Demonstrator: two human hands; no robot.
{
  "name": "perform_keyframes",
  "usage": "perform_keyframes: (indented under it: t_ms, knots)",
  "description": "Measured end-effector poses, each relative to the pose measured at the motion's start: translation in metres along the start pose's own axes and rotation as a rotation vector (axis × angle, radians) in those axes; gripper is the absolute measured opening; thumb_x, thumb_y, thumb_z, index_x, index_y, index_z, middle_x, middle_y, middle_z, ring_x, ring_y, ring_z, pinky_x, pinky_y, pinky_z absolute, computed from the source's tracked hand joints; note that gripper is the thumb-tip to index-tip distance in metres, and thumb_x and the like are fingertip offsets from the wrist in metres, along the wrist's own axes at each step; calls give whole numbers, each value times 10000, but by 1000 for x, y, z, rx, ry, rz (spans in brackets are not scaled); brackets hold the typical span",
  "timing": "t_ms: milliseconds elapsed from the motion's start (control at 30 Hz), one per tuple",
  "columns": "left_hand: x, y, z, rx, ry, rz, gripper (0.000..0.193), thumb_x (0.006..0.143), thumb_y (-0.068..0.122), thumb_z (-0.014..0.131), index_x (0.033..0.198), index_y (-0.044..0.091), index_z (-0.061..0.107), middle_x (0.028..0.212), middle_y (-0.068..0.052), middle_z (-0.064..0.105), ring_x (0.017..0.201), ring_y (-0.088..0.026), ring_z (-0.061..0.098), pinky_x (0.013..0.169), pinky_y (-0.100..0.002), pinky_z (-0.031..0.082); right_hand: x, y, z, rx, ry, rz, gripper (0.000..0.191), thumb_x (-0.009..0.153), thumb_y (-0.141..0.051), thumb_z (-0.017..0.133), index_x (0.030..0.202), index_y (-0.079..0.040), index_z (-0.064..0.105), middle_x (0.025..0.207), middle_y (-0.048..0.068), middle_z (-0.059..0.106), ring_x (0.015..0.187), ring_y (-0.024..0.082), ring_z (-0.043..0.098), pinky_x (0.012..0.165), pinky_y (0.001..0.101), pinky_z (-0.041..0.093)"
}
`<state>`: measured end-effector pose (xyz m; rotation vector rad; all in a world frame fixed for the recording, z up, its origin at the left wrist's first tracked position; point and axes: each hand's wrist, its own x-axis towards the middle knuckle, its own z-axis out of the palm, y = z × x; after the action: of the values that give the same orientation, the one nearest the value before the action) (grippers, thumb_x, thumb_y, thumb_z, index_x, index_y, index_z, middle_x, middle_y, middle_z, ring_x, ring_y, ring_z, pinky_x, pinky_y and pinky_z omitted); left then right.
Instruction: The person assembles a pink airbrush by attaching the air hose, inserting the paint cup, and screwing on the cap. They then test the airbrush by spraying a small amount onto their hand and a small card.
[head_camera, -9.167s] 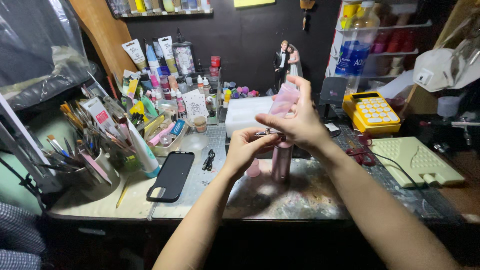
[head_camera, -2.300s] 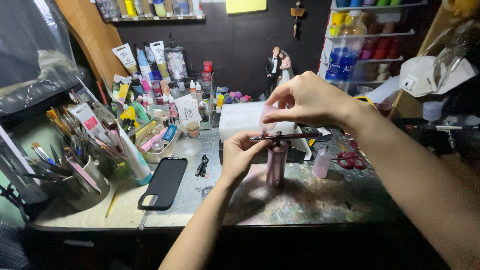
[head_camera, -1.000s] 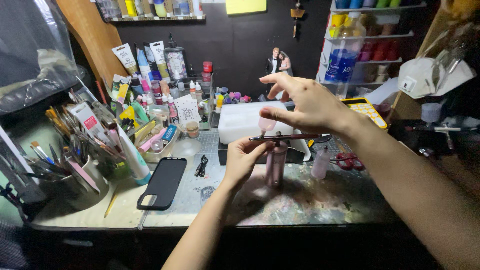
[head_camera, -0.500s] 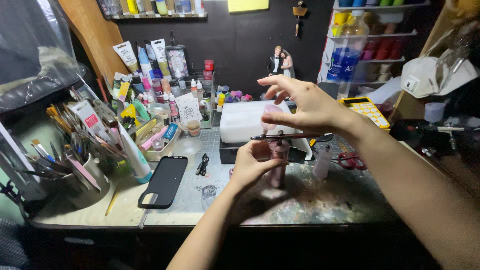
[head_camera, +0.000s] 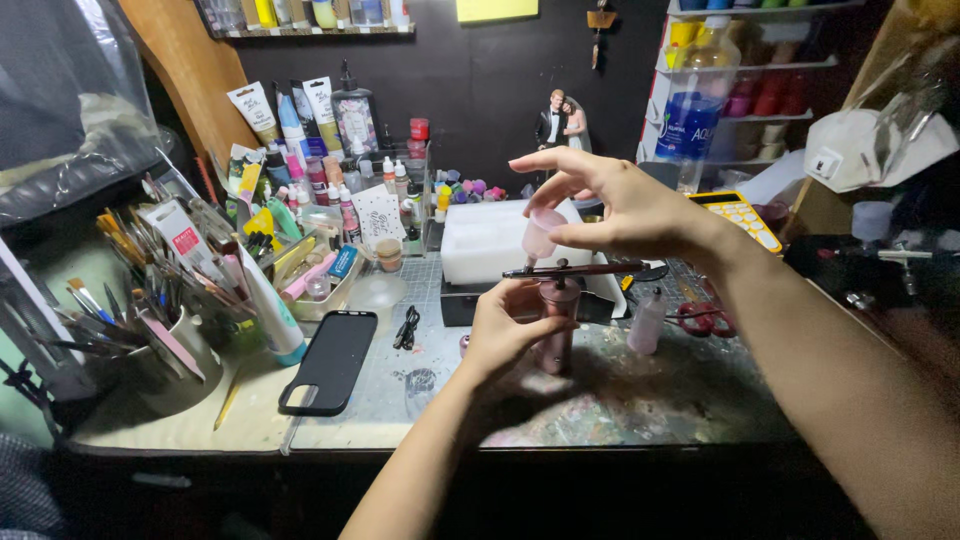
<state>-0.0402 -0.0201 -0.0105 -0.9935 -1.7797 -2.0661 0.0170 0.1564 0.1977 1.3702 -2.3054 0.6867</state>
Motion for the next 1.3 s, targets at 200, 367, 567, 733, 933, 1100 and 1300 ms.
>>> perform_keyframes:
  t_ms: [200, 367, 567, 733, 933, 1100, 1300]
  knots:
    - [0, 4, 3, 5, 3, -8, 490, 770, 1, 845, 1214, -50, 645, 1126, -128, 758, 1031, -185, 739, 971, -365, 610, 1, 3, 4, -233, 36, 404, 709, 859, -459, 760, 1477, -212, 515, 1037, 76, 781, 1010, 231, 746, 963, 394, 557]
    - [0, 5, 2, -38, -30, 10, 497, 782, 3, 841, 1236, -50, 647, 1137, -132, 756, 1036, -188, 736, 976, -370, 610, -7, 7, -5, 161, 32, -65, 791, 884, -418, 749, 1539, -78, 463, 1279, 127, 714, 1236, 268, 652, 1097, 436, 446]
    - [0, 2, 3, -66, -29, 10, 500, 787, 11, 843, 1241, -46, 640, 1139, -130, 756, 1037, -187, 739, 973, -373, 615, -6, 7, -2, -304, 58, 369, 809, 868, -409, 796, 1559, -202, 428, 1122, 50, 763, 1172, 213, 653, 1096, 404, 454]
    - [-1, 2, 3, -34, -19, 16, 516, 780, 5, 851, 1250, -44, 646, 1135, -131, 759, 1030, -185, 736, 976, -367, 607, -9, 8, 1, 180, 33, 104, 790, 861, -332, 742, 1567, -141, 444, 1285, 63, 734, 1220, 226, 673, 1093, 397, 471]
    - [-2, 3, 5, -69, -13, 6, 497, 778, 3, 852, 1228, -45, 649, 1135, -115, 758, 1026, -173, 734, 968, -356, 614, -9, 13, 9, -54, 120, 290, 771, 867, -323, 777, 1542, -167, 437, 1256, 76, 704, 1158, 204, 687, 1030, 391, 511]
    - [-3, 3, 7, -93, 9, -11, 467, 777, -22, 844, 1200, -52, 648, 1109, -119, 758, 1004, -171, 722, 945, -363, 608, -11, 17, 8, 181, 27, 66, 858, 852, -268, 771, 1598, -121, 374, 1349, 124, 680, 1286, 246, 627, 1112, 432, 408]
    - [-3, 5, 6, -97, 6, -13, 467, 773, -20, 846, 1193, -42, 642, 1102, -116, 758, 1003, -177, 732, 952, -352, 621, -10, 21, 17, 77, 107, 244, 980, 784, -360, 859, 1574, -155, 317, 1243, 72, 712, 1199, 192, 664, 1087, 395, 454]
